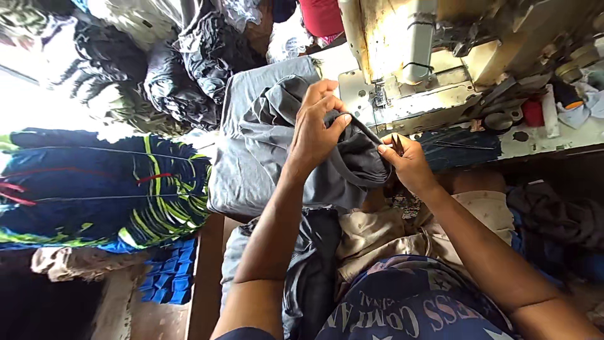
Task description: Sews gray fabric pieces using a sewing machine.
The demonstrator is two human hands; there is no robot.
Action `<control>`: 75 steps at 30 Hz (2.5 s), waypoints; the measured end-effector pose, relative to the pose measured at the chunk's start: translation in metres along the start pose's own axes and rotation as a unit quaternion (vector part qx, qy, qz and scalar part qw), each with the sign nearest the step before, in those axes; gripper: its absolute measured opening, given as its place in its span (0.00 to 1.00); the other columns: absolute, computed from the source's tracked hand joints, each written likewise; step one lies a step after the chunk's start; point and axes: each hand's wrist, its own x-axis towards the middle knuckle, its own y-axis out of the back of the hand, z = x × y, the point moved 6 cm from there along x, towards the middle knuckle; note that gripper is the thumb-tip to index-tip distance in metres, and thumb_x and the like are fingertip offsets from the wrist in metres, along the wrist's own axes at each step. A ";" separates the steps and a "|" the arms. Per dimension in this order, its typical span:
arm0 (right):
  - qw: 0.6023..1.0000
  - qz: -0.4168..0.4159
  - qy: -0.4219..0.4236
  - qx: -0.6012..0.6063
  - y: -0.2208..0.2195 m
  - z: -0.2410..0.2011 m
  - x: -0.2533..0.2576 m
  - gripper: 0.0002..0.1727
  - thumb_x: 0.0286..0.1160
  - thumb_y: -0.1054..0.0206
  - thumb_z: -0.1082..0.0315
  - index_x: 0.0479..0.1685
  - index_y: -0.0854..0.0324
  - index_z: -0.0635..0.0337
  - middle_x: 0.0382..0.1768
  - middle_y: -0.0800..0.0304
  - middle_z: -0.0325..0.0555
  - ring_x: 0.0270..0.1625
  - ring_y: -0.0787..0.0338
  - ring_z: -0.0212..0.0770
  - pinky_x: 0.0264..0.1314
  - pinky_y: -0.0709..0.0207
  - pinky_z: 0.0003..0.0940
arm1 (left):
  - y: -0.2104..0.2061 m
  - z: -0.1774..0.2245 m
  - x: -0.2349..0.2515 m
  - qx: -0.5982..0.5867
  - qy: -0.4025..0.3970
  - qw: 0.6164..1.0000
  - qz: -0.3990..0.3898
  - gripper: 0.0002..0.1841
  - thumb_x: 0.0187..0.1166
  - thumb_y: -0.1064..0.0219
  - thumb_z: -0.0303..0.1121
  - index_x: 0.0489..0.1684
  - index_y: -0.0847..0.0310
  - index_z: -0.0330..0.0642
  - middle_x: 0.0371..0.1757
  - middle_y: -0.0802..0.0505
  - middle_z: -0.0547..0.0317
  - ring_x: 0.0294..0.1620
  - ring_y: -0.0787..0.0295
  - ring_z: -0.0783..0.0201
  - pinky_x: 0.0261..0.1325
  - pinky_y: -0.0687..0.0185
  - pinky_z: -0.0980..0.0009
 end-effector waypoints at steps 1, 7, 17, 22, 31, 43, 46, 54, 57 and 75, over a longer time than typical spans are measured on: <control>1.000 0.002 0.000 0.006 0.003 0.002 0.000 0.07 0.87 0.36 0.64 0.50 0.16 0.55 0.26 0.17 0.42 0.20 0.23 0.34 0.19 0.28 0.28 | -0.008 -0.002 0.000 -0.071 0.014 0.997 0.012 0.08 0.82 0.35 0.33 0.45 0.13 0.40 0.75 0.15 0.55 0.76 0.19 0.63 0.76 0.19 0.63; 0.999 0.010 0.027 -0.015 0.016 -0.007 -0.004 0.06 0.85 0.34 0.66 0.44 0.13 0.56 0.29 0.14 0.41 0.23 0.20 0.34 0.23 0.25 0.28 | -0.038 0.001 0.002 -0.106 0.058 0.990 0.077 0.07 0.88 0.41 0.32 0.52 0.20 0.42 0.36 0.11 0.61 0.35 0.14 0.69 0.40 0.16 0.68; 0.999 0.042 0.000 0.011 0.018 0.018 0.012 0.05 0.76 0.32 0.72 0.47 0.15 0.59 0.21 0.24 0.41 0.18 0.28 0.35 0.18 0.33 0.28 | -0.061 -0.030 0.043 0.050 -0.013 0.999 0.006 0.08 0.78 0.30 0.38 0.43 0.09 0.46 0.43 0.08 0.60 0.48 0.10 0.65 0.54 0.14 0.62; 0.996 0.075 0.025 0.035 0.024 0.008 0.024 0.13 0.70 0.31 0.77 0.53 0.16 0.59 0.22 0.25 0.40 0.17 0.32 0.33 0.17 0.37 0.26 | -0.068 -0.042 0.067 0.048 0.021 0.999 0.002 0.09 0.72 0.27 0.40 0.41 0.07 0.48 0.45 0.05 0.60 0.50 0.08 0.63 0.55 0.13 0.55; 0.990 0.139 0.029 0.025 0.036 -0.001 0.049 0.09 0.70 0.33 0.79 0.44 0.12 0.61 0.20 0.23 0.39 0.16 0.33 0.32 0.16 0.38 0.26 | -0.080 -0.062 0.110 -0.055 0.024 0.998 0.030 0.24 0.65 0.22 0.39 0.59 0.16 0.39 0.55 0.07 0.56 0.62 0.12 0.69 0.72 0.20 0.63; 0.987 0.151 0.043 0.017 0.033 -0.003 0.039 0.08 0.70 0.31 0.78 0.44 0.10 0.61 0.23 0.16 0.40 0.19 0.27 0.31 0.20 0.33 0.27 | -0.080 -0.062 0.112 -0.074 -0.014 0.997 0.025 0.18 0.66 0.23 0.36 0.54 0.11 0.42 0.53 0.05 0.58 0.61 0.10 0.66 0.70 0.18 0.56; 0.987 0.151 0.052 0.029 0.031 -0.003 0.043 0.08 0.69 0.32 0.79 0.40 0.10 0.61 0.21 0.20 0.38 0.18 0.30 0.30 0.20 0.35 0.26 | -0.080 -0.064 0.117 -0.083 -0.040 0.996 0.022 0.17 0.68 0.25 0.36 0.54 0.12 0.42 0.55 0.05 0.57 0.63 0.11 0.65 0.70 0.18 0.55; 0.987 0.149 0.046 0.032 0.031 0.000 0.042 0.08 0.70 0.32 0.79 0.41 0.10 0.60 0.19 0.22 0.38 0.17 0.32 0.29 0.18 0.38 0.24 | -0.082 -0.063 0.115 -0.071 -0.032 0.997 0.025 0.12 0.72 0.27 0.36 0.50 0.10 0.44 0.53 0.05 0.59 0.61 0.10 0.66 0.68 0.17 0.55; 0.992 0.121 0.038 0.019 0.030 -0.004 0.041 0.08 0.72 0.31 0.78 0.45 0.11 0.59 0.25 0.18 0.40 0.20 0.30 0.31 0.20 0.36 0.25 | -0.079 -0.059 0.112 -0.050 -0.025 0.997 0.044 0.13 0.71 0.26 0.36 0.51 0.09 0.44 0.55 0.05 0.58 0.61 0.10 0.65 0.69 0.17 0.55; 0.919 -0.049 0.164 -0.355 0.024 -0.029 0.017 0.16 0.81 0.38 0.70 0.60 0.10 0.47 0.55 0.16 0.45 0.47 0.12 0.40 0.42 0.14 0.43 | -0.036 0.058 -0.078 0.063 -0.092 0.994 0.001 0.17 0.77 0.26 0.51 0.29 0.10 0.47 0.72 0.15 0.54 0.79 0.24 0.53 0.84 0.32 0.49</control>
